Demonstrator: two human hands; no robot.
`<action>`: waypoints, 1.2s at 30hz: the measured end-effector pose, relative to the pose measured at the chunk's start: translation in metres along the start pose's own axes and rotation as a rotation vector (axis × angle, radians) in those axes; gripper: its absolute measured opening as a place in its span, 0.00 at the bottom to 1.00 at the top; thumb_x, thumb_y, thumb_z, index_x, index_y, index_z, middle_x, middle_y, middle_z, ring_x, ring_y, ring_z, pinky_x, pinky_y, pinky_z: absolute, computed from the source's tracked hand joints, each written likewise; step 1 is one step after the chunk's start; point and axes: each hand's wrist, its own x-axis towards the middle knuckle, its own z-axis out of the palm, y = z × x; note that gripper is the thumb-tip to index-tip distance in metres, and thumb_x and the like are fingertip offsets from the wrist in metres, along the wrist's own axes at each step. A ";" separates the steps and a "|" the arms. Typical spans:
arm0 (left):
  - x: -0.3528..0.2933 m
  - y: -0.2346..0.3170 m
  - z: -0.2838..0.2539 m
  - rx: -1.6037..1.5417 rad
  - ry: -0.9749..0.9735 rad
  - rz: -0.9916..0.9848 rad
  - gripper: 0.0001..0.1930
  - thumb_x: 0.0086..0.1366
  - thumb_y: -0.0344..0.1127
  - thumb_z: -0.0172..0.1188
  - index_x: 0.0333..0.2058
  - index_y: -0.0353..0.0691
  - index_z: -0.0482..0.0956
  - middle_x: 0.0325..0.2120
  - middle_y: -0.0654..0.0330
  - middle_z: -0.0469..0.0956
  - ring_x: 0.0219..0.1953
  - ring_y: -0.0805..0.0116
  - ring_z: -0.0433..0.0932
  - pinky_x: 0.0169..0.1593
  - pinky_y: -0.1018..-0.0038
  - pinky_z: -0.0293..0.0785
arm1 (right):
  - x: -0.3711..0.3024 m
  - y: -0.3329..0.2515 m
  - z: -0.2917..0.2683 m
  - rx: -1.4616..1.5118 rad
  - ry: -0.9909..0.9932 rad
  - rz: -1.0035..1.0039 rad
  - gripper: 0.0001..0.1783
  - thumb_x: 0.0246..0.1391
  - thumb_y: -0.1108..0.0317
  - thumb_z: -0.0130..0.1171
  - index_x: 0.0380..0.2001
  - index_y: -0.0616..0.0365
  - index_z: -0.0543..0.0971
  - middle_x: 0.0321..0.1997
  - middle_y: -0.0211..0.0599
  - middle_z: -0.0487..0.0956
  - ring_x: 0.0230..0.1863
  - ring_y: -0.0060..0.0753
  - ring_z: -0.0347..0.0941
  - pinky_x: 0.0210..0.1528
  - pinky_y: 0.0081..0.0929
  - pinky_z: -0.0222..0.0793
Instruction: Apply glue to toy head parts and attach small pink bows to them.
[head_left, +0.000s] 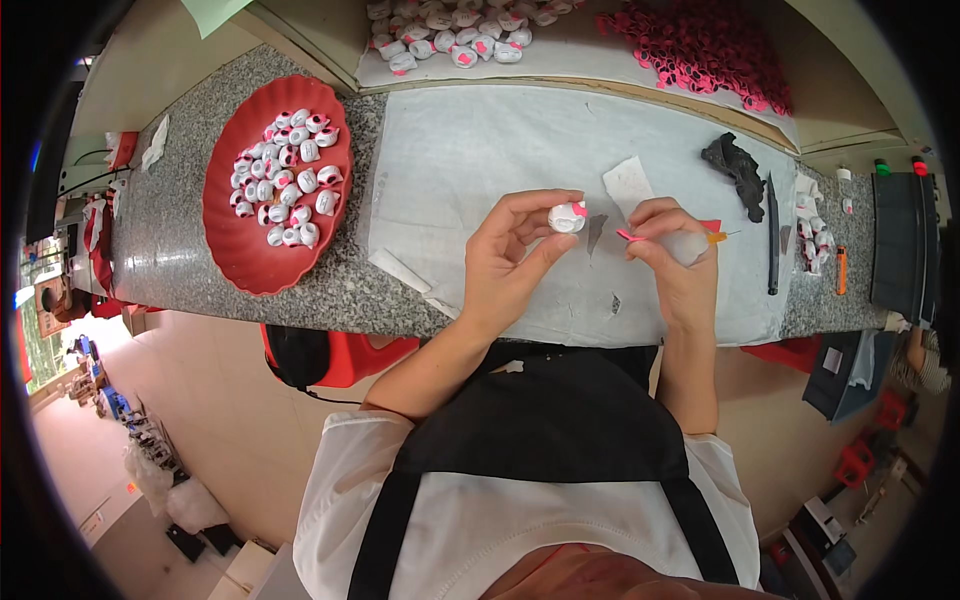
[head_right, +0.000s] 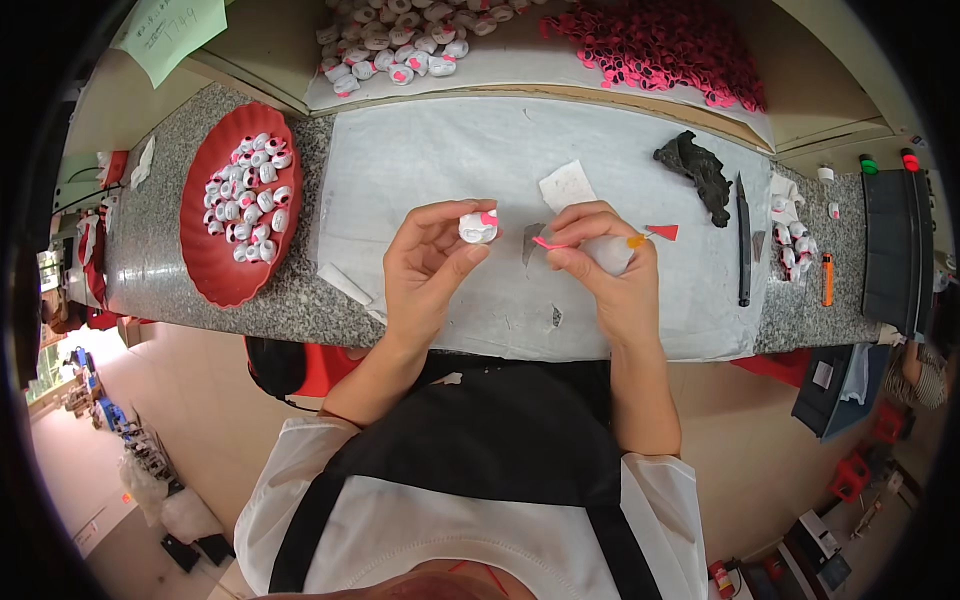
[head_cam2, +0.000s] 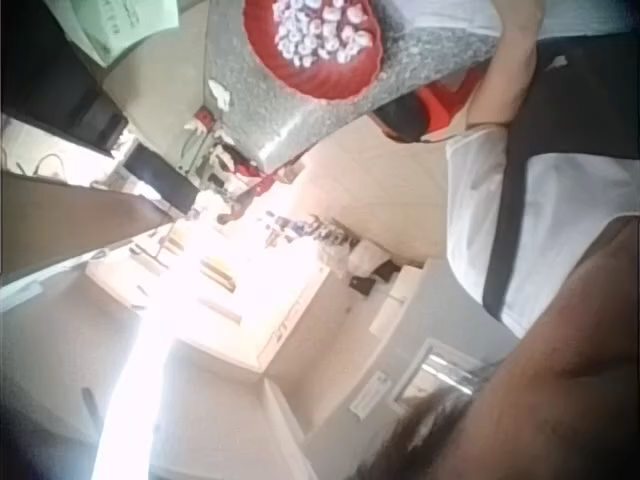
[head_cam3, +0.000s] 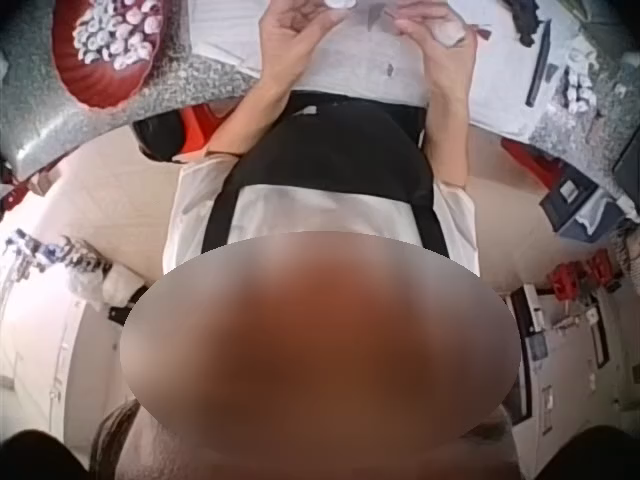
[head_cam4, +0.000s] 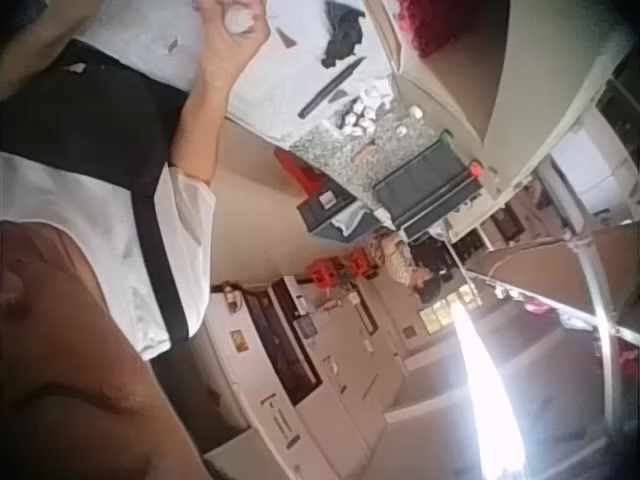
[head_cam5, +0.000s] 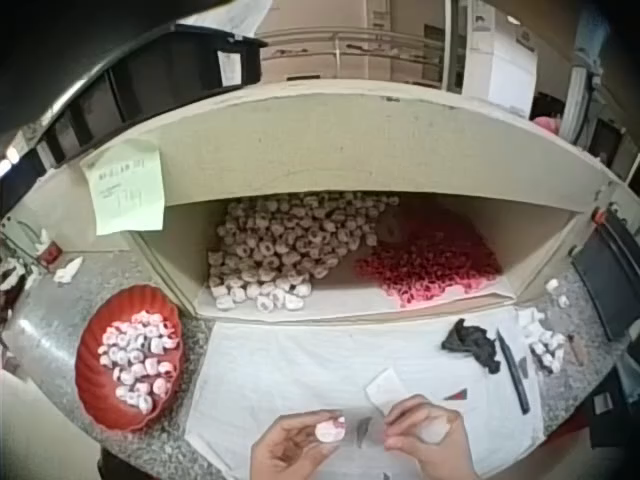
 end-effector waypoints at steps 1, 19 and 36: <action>-0.001 0.000 0.001 0.031 -0.012 0.004 0.15 0.49 0.19 0.51 0.38 0.32 0.63 0.39 0.50 0.67 0.41 0.67 0.68 0.44 0.76 0.65 | -0.002 0.003 -0.002 0.019 -0.019 0.020 0.05 0.34 0.80 0.55 0.19 0.64 0.69 0.24 0.39 0.67 0.24 0.25 0.65 0.25 0.19 0.62; -0.005 -0.004 0.004 0.400 -0.057 0.180 0.14 0.47 0.18 0.51 0.36 0.33 0.69 0.37 0.53 0.69 0.39 0.67 0.69 0.39 0.77 0.68 | -0.013 0.002 0.017 0.282 -0.041 0.196 0.06 0.36 0.80 0.54 0.21 0.63 0.68 0.24 0.37 0.68 0.22 0.24 0.64 0.23 0.18 0.61; -0.006 0.000 0.005 0.107 -0.142 0.055 0.13 0.48 0.21 0.53 0.36 0.31 0.67 0.39 0.49 0.67 0.41 0.66 0.68 0.44 0.75 0.64 | -0.014 0.006 0.020 0.296 -0.038 0.207 0.07 0.36 0.79 0.54 0.22 0.61 0.67 0.25 0.34 0.65 0.21 0.21 0.62 0.21 0.16 0.59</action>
